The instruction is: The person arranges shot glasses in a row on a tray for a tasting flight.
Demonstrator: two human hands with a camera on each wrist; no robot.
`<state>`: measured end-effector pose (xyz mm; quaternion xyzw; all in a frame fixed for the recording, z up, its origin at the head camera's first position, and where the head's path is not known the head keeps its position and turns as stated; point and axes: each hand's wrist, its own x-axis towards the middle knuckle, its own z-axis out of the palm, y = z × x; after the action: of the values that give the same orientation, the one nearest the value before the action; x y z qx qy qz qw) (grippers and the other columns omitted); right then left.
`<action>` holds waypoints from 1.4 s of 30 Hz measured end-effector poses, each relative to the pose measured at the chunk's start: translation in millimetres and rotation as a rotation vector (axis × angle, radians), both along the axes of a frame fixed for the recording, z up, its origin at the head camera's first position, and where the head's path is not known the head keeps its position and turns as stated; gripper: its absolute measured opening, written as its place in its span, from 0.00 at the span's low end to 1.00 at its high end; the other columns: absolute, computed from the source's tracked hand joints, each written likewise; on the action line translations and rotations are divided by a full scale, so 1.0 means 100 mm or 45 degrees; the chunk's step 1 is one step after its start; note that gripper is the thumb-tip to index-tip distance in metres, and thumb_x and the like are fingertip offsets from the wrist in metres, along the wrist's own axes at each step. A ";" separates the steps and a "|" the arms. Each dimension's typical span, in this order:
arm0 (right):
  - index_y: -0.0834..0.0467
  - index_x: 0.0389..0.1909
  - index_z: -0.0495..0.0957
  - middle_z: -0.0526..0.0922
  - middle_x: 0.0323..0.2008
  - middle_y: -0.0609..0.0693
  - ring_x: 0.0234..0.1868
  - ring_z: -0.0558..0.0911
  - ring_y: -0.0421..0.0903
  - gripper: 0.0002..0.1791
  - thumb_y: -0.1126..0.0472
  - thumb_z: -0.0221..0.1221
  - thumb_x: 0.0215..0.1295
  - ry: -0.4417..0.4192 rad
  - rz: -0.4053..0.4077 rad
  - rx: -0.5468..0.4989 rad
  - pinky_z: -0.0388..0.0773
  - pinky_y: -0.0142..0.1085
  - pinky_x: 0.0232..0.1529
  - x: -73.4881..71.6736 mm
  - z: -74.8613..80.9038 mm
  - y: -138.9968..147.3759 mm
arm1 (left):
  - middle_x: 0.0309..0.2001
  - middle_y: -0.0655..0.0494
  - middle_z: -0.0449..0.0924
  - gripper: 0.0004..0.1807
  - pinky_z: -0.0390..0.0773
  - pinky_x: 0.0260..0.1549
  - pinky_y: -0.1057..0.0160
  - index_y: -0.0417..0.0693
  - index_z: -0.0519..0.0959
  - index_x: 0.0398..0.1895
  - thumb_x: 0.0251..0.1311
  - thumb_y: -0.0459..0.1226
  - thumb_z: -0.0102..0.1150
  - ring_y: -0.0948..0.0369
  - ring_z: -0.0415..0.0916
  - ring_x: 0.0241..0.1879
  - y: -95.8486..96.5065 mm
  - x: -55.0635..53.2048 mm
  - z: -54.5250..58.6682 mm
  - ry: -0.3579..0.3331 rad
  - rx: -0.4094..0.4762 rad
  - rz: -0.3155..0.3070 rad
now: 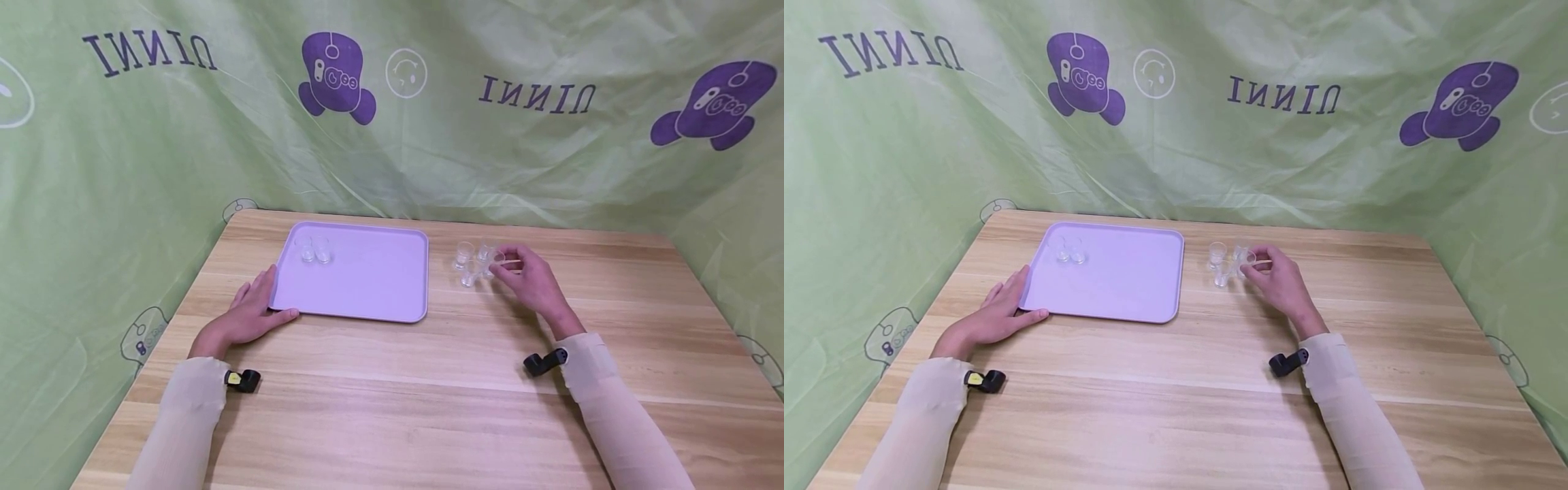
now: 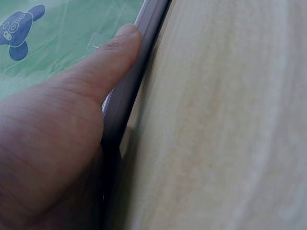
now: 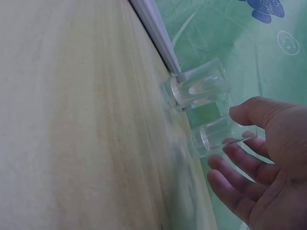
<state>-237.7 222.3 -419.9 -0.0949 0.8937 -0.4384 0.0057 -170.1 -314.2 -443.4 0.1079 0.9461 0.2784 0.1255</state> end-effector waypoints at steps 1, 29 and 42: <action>0.66 0.65 0.70 0.79 0.57 0.63 0.57 0.80 0.61 0.27 0.56 0.64 0.74 0.000 -0.004 0.000 0.80 0.54 0.55 0.00 0.01 0.00 | 0.81 0.35 0.28 0.61 0.25 0.74 0.42 0.35 0.27 0.81 0.71 0.61 0.56 0.41 0.25 0.80 0.00 0.00 0.00 0.000 0.000 0.000; 0.63 0.62 0.75 0.83 0.53 0.58 0.53 0.83 0.56 0.24 0.55 0.67 0.72 0.190 0.034 -0.069 0.83 0.48 0.51 -0.13 0.38 -0.27 | 0.81 0.35 0.27 0.61 0.25 0.74 0.42 0.35 0.26 0.81 0.71 0.61 0.55 0.41 0.25 0.80 0.00 0.01 0.00 -0.004 -0.002 -0.007; 0.64 0.60 0.76 0.82 0.52 0.59 0.52 0.84 0.56 0.22 0.60 0.67 0.71 0.179 0.076 -0.162 0.83 0.47 0.51 -0.23 0.42 -0.57 | 0.81 0.35 0.27 0.61 0.25 0.74 0.42 0.35 0.27 0.81 0.71 0.60 0.55 0.41 0.24 0.79 -0.01 0.01 0.00 -0.004 0.000 -0.007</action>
<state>-261.0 165.1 -378.2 -0.1519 0.8590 -0.4864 -0.0500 -169.2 -314.7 -443.3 0.1100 0.9456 0.2781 0.1277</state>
